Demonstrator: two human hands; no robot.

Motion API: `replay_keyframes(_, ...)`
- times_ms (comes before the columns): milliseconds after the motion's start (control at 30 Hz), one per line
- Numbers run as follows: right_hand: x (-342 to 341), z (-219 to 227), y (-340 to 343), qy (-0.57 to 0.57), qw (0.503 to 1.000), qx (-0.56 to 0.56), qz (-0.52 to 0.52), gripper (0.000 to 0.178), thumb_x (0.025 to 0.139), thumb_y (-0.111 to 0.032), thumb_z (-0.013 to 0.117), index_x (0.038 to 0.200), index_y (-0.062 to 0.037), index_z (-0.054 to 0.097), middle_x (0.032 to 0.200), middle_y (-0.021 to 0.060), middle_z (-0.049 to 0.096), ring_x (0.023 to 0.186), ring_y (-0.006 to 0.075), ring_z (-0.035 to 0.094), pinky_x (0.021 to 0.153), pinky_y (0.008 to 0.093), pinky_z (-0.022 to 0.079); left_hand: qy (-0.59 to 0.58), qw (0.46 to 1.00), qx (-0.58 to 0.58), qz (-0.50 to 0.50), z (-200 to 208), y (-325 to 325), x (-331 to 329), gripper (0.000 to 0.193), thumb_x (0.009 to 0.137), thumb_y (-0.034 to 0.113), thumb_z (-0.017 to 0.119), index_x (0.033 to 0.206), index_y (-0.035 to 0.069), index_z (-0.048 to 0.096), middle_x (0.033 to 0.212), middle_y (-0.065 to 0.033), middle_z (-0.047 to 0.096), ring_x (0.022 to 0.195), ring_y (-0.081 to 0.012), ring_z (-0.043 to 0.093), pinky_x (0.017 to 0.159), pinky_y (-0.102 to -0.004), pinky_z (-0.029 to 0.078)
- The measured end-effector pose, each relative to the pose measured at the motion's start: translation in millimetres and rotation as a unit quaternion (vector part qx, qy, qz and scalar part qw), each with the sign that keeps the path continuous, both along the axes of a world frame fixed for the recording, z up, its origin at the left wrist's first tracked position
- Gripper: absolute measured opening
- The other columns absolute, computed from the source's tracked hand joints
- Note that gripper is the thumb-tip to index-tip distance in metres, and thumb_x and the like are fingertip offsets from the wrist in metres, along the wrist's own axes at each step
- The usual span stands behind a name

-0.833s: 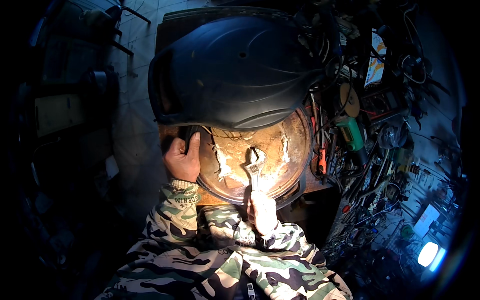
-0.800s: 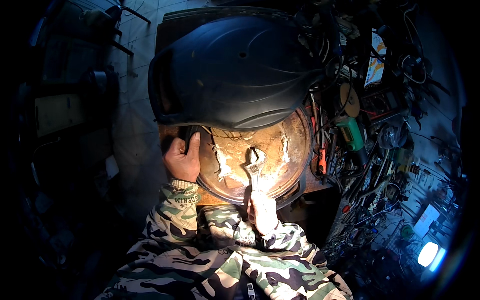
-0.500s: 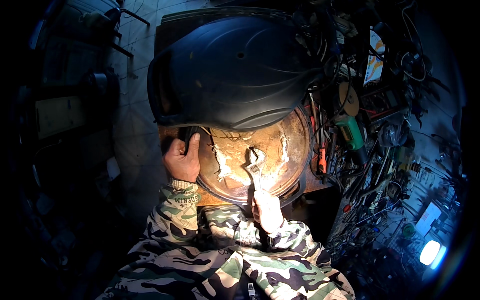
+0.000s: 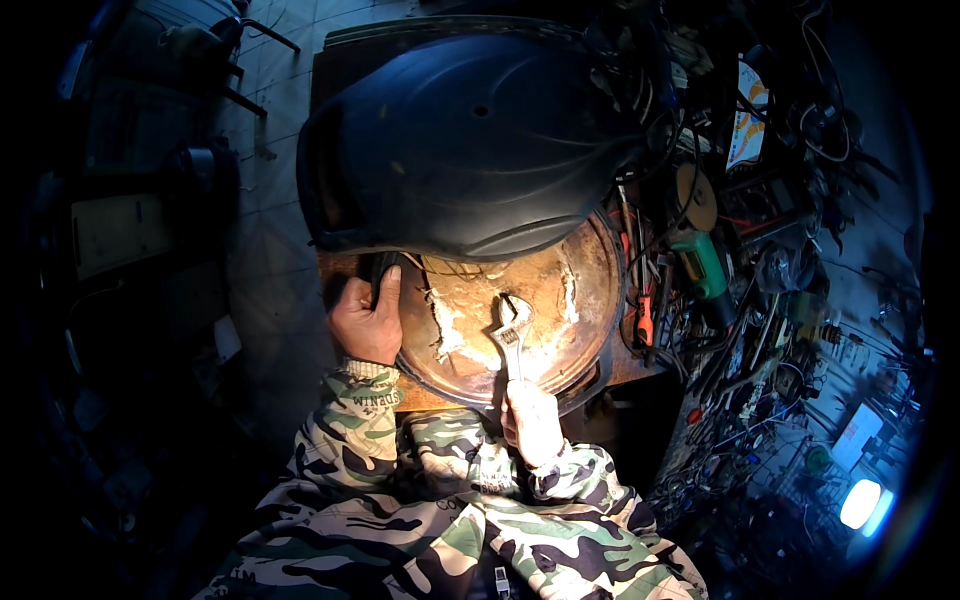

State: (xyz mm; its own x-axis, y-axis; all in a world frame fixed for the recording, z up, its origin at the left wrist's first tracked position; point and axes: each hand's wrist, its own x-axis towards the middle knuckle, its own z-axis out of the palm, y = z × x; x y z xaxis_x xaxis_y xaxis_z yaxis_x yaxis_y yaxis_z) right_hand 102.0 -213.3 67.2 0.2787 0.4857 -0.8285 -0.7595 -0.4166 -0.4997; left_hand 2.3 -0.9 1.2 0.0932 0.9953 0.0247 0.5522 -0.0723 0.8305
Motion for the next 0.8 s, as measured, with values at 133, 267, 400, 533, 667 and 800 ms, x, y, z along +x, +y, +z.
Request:
replay_keyframes(133,-12,0,6,-0.004,0.999,0.014,-0.033,0.030,0.105,-0.028,0.049,0.082,-0.0083,0.053,0.055,-0.0038,0.043,0.040,0.0039,0.032,0.037,0.0212,0.024,0.009,1.000,0.008,-0.015,-1,-1,-1,0.048,0.088,0.021,0.078,0.061,0.005,0.040,0.055,0.0022,0.031,0.057,-0.0068,0.028,0.048,-0.0318,0.025)
replay_keyframes(267,-16,-2,5,-0.001,0.999,0.018,-0.040,0.029,0.104,-0.026,0.050,0.083,-0.0081,0.053,0.055,-0.0044,0.044,0.041,0.0040,0.033,0.037,0.0211,0.025,0.016,1.000,0.014,-0.017,0,-1,-1,0.048,0.089,0.021,0.077,0.062,0.005,0.041,0.055,0.0011,0.031,0.057,-0.0071,0.028,0.047,-0.0328,0.026)
replay_keyframes(400,-20,0,9,0.007,0.998,0.018,-0.059,0.025,0.104,-0.024,0.051,0.084,-0.0089,0.054,0.056,-0.0062,0.043,0.041,0.0034,0.034,0.038,0.0204,0.025,0.015,1.000,0.009,-0.025,-5,-1,-4,0.046,0.089,0.021,0.077,0.063,0.005,0.043,0.054,0.0004,0.034,0.056,-0.0071,0.030,0.047,-0.0340,0.027)
replay_keyframes(533,-23,0,12,0.013,0.998,0.013,-0.059,0.025,0.104,-0.024,0.050,0.084,-0.0092,0.054,0.056,-0.0058,0.043,0.041,0.0036,0.035,0.038,0.0207,0.025,0.009,1.000,0.006,-0.014,-2,-2,-1,0.045,0.089,0.022,0.077,0.063,0.005,0.044,0.054,-0.0002,0.036,0.056,-0.0073,0.031,0.048,-0.0344,0.028)
replay_keyframes(667,-27,-2,12,-0.004,0.998,0.011,-0.055,0.029,0.104,-0.026,0.049,0.082,-0.0086,0.053,0.054,-0.0040,0.044,0.040,0.0049,0.036,0.037,0.0216,0.026,0.022,1.000,0.007,-0.012,-1,-2,-2,0.045,0.089,0.022,0.077,0.063,0.004,0.044,0.054,0.0002,0.037,0.056,-0.0073,0.031,0.048,-0.0339,0.028)
replay_keyframes(800,-43,-7,20,-0.044,0.996,-0.004,-0.081,0.035,0.104,-0.029,0.049,0.076,-0.0077,0.052,0.053,-0.0005,0.045,0.038,0.0084,0.038,0.035,0.0231,0.027,0.019,1.000,0.007,-0.009,-2,-3,1,0.045,0.089,0.021,0.077,0.063,0.004,0.044,0.054,0.0008,0.036,0.056,-0.0072,0.031,0.047,-0.0335,0.028)
